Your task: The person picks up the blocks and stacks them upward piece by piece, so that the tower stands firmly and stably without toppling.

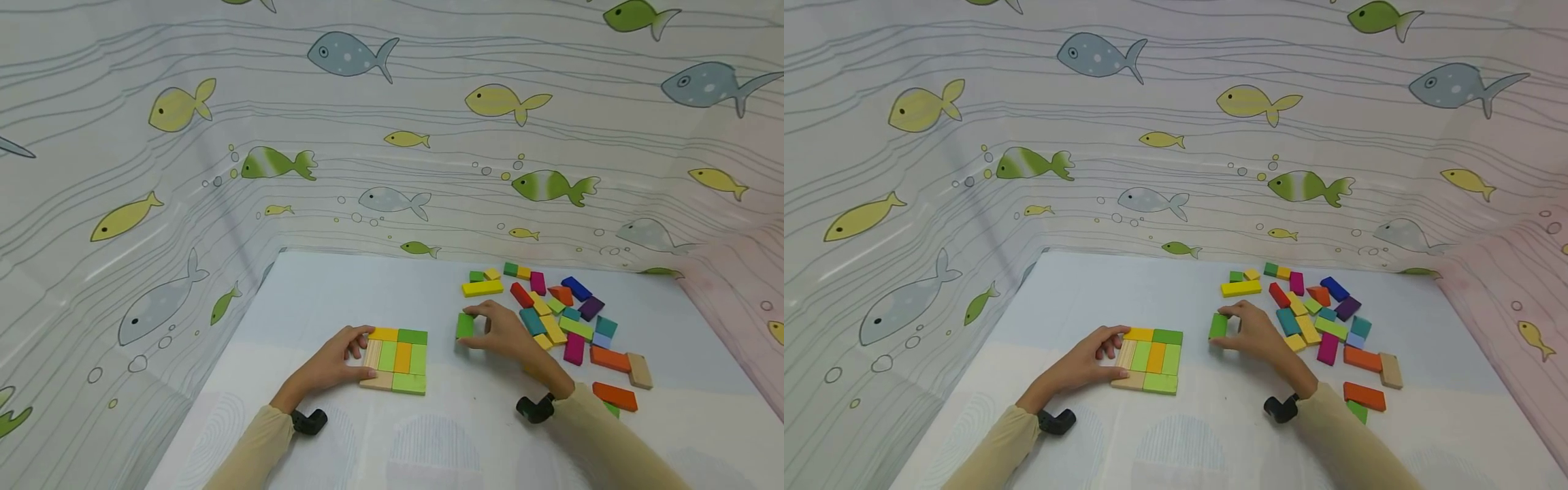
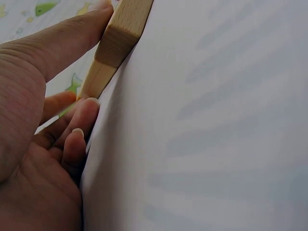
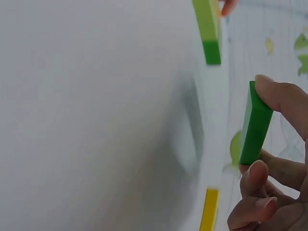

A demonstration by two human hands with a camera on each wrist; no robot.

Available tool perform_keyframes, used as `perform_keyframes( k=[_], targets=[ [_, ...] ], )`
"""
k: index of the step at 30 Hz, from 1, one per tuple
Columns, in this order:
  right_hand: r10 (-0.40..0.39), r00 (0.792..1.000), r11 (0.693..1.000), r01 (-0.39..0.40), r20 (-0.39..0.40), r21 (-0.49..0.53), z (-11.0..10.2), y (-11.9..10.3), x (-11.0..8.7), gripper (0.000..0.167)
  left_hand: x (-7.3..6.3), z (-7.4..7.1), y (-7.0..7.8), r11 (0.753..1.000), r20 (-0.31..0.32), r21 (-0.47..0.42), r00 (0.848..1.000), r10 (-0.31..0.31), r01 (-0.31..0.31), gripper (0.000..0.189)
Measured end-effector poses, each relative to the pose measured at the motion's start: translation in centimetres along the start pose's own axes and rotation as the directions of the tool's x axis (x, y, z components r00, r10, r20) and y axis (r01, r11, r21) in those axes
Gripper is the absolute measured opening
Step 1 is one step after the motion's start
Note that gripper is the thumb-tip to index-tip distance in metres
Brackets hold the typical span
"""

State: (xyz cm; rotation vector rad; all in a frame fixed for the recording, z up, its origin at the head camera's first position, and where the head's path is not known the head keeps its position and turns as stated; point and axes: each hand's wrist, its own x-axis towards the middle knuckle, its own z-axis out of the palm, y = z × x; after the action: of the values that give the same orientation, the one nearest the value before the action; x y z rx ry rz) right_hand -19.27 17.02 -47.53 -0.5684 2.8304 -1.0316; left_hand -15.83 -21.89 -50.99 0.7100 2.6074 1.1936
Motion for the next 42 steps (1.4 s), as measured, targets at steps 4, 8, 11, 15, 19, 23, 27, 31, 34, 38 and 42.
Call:
perform_keyframes(
  k=[4, 8, 11, 15, 19, 23, 27, 31, 34, 38, 42],
  targets=[
    [-0.041, 0.999, 0.999, 0.04, 0.013, 0.032, 1.9, -2.7, 0.6, 0.064, 0.1, 0.0, 0.0, 1.0, -0.011, 0.0, 1.0, 0.008, -0.008, 0.085],
    [-0.064, 0.997, 0.997, 0.063, 0.034, 0.04, 3.9, -5.1, 1.2, 0.062, 0.2, 0.0, -0.1, 1.0, -0.01, 0.002, 1.0, 0.003, -0.003, 0.084],
    [-0.076, 0.996, 0.997, 0.075, 0.042, 0.029, 5.2, -6.6, 1.6, 0.063, 0.2, -0.1, 0.0, 1.0, -0.002, 0.002, 1.0, -0.001, 0.001, 0.085],
    [-0.1, 0.994, 0.995, 0.099, 0.043, 0.021, 6.9, -8.1, 2.2, 0.065, 0.3, -0.3, 0.2, 1.0, -0.001, -0.006, 1.0, 0.004, -0.004, 0.085],
    [-0.1, 0.994, 0.995, 0.099, 0.047, 0.017, 8.7, -9.0, 2.6, 0.068, 0.3, -0.4, 0.2, 1.0, 0.002, -0.01, 1.0, 0.017, -0.017, 0.084],
    [-0.107, 0.994, 0.994, 0.108, 0.034, -0.013, 10.1, -9.9, 2.7, 0.075, 0.3, -0.4, 0.2, 1.0, 0.006, -0.001, 1.0, 0.03, -0.03, 0.083],
    [-0.119, 0.993, 0.993, 0.119, 0.028, -0.023, 10.6, -10.7, 2.8, 0.079, 0.3, -0.4, 0.1, 0.998, 0.003, 0.006, 0.998, 0.059, -0.059, 0.081],
    [-0.115, 0.993, 0.993, 0.116, 0.04, -0.033, 10.6, -11.3, 2.7, 0.078, 0.2, -0.5, 0.1, 0.997, 0.008, 0.008, 0.997, 0.071, -0.071, 0.08],
    [-0.104, 0.993, 0.993, 0.106, 0.051, -0.044, 10.6, -11.4, 2.6, 0.079, 0.1, -0.5, 0.1, 0.998, 0.012, 0.008, 0.998, 0.066, -0.067, 0.08],
    [-0.111, 0.991, 0.994, 0.112, 0.069, -0.012, 10.5, -11.2, 2.6, 0.079, 0.1, -0.4, 0.0, 0.998, 0.009, 0.011, 0.998, 0.061, -0.061, 0.079],
    [-0.148, 0.988, 0.989, 0.146, 0.053, 0.028, 9.8, -10.4, 2.7, 0.068, 0.1, -0.2, -0.3, 0.997, 0.006, 0.018, 0.997, 0.073, -0.073, 0.08]
  ],
)
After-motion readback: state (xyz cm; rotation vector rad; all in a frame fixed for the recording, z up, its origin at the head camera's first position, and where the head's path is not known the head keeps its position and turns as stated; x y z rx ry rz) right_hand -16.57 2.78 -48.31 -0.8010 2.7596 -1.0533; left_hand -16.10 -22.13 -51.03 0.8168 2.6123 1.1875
